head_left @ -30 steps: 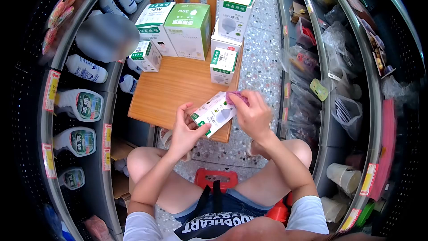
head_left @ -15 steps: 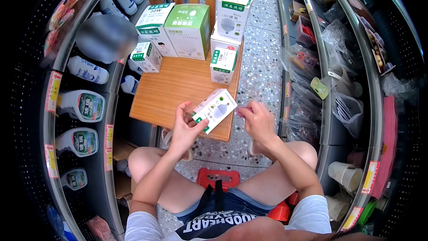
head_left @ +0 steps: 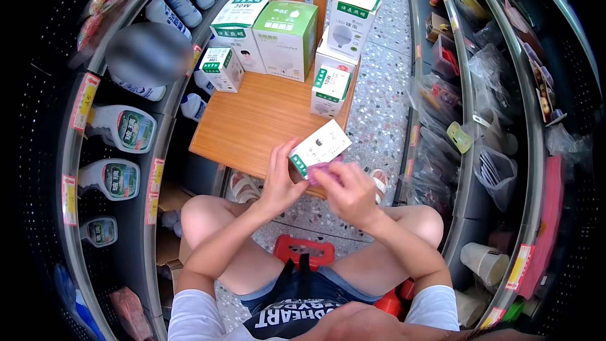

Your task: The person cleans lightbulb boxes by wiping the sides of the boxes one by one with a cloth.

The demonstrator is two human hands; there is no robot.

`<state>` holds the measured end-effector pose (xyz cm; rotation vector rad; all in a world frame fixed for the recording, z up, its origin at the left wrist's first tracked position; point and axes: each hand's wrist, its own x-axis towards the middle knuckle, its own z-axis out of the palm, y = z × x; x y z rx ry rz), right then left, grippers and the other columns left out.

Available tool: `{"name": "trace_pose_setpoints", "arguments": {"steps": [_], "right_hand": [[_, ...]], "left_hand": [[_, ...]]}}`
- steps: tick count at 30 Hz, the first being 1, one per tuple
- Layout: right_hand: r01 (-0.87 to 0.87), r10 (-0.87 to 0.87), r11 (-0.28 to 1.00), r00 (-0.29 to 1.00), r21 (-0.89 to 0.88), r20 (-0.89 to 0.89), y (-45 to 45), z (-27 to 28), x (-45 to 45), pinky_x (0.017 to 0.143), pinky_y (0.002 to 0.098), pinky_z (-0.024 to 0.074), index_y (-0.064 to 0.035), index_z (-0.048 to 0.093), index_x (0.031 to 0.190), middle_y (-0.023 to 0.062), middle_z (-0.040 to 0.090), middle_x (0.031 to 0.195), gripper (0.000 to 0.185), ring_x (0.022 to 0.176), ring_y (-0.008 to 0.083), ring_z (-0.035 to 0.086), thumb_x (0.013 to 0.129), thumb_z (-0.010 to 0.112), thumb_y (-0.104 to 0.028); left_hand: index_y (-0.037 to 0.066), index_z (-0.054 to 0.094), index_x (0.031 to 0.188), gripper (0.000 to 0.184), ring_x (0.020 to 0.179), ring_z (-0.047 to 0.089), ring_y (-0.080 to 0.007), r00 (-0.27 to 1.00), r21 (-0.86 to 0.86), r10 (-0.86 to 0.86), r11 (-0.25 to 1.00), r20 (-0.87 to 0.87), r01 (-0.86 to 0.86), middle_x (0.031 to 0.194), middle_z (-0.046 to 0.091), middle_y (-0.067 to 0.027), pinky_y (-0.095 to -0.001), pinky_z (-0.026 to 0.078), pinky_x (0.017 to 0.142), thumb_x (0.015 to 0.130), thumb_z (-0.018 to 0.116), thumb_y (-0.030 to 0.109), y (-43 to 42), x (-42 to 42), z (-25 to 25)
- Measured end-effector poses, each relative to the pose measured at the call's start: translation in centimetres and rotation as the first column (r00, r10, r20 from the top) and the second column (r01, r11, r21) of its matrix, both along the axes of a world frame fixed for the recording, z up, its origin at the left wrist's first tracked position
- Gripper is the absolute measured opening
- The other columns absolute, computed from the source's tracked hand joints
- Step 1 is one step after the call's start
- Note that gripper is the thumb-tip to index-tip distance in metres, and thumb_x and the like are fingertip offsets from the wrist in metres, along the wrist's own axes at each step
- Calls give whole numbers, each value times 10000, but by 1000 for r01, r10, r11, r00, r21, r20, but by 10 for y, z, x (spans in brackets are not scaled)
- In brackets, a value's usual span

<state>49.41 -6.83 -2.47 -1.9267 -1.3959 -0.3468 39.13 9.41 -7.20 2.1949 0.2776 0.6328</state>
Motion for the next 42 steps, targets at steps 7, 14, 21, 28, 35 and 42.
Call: {"name": "trace_pose_setpoints", "arguments": {"steps": [7, 14, 21, 28, 35, 42], "right_hand": [[-29, 32, 993, 999, -115, 21, 12, -14, -14, 602, 341, 503, -134, 733, 1089, 45, 621, 970, 360, 782, 218, 601, 737, 689, -67], [24, -18, 989, 999, -145, 42, 12, -16, -11, 602, 341, 502, -141, 731, 1112, 51, 624, 986, 377, 796, 221, 604, 743, 687, -83], [138, -126, 974, 989, -181, 77, 11, -11, 4, 621, 348, 520, -153, 748, 1082, 46, 631, 990, 358, 814, 226, 612, 738, 679, -81], [249, -225, 953, 963, -171, 147, 7, -18, 28, 628, 346, 530, -153, 742, 1087, 53, 629, 994, 373, 824, 233, 611, 738, 662, -48], [345, -317, 923, 932, -168, 176, 4, -21, 45, 619, 369, 529, -154, 740, 1061, 59, 620, 979, 341, 823, 245, 613, 746, 668, -46], [483, -474, 847, 875, -221, 97, -11, -30, 76, 683, 398, 518, -118, 742, 1031, 81, 596, 938, 263, 872, 274, 610, 806, 664, -5]], "left_hand": [[-12, 366, 1452, 901, 1202, 514, -412, 1000, 10, 29, 1000, 8, -29, 1305, 493, -242, -447, 455, 1024, 678, 828, -12, -3, 1, -8], [-15, 365, 1447, 903, 1209, 511, -412, 1000, -25, 5, 1000, -22, -5, 1309, 495, -236, -445, 456, 1024, 668, 821, -29, -1, 1, -4], [-15, 358, 1453, 903, 1234, 495, -408, 998, -68, 3, 998, -58, -7, 1325, 486, -225, -439, 445, 1041, 671, 809, -32, -1, 1, -2], [-4, 350, 1460, 955, 1221, 504, -385, 998, -40, -5, 999, -67, 3, 1318, 484, -217, -433, 435, 1047, 668, 879, 54, 2, 1, -6], [-1, 362, 1457, 946, 1232, 500, -387, 996, -69, -8, 998, -90, 2, 1329, 477, -218, -434, 431, 1053, 666, 877, 51, 3, 0, -3], [-5, 330, 1480, 959, 1291, 456, -407, 996, -101, -27, 995, -90, 18, 1363, 447, -235, -457, 412, 1078, 686, 864, 58, 3, -3, 2]]}}
